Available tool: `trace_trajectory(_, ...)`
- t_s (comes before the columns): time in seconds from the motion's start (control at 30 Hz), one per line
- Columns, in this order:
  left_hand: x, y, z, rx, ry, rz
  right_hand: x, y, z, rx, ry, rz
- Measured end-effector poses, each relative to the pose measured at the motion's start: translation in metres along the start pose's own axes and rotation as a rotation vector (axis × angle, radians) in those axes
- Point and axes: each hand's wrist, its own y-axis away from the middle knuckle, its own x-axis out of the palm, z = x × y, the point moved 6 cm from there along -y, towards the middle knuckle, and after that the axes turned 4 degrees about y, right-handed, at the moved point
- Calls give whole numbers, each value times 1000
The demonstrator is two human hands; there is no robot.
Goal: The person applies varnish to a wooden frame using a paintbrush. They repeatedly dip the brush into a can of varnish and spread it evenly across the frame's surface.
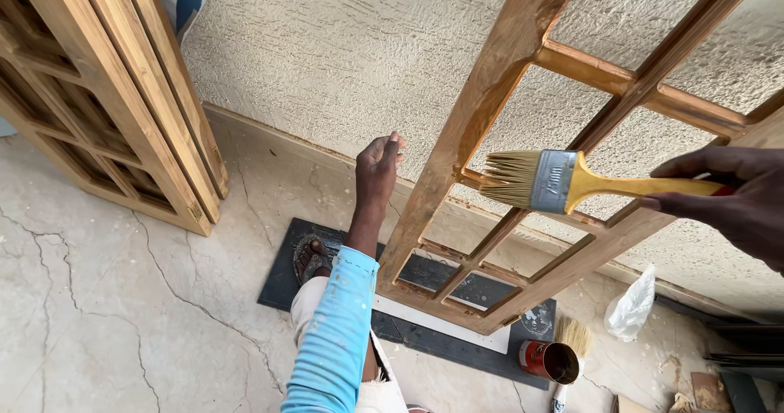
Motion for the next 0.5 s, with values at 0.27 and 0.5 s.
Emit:
trace_trajectory(0.27,9,1,17,19,-12,7,31,40,-74,-26,-904,-64)
trace_trajectory(0.5,24,-1,13,65,-40,29,66,58,-42,-129,-799,-186)
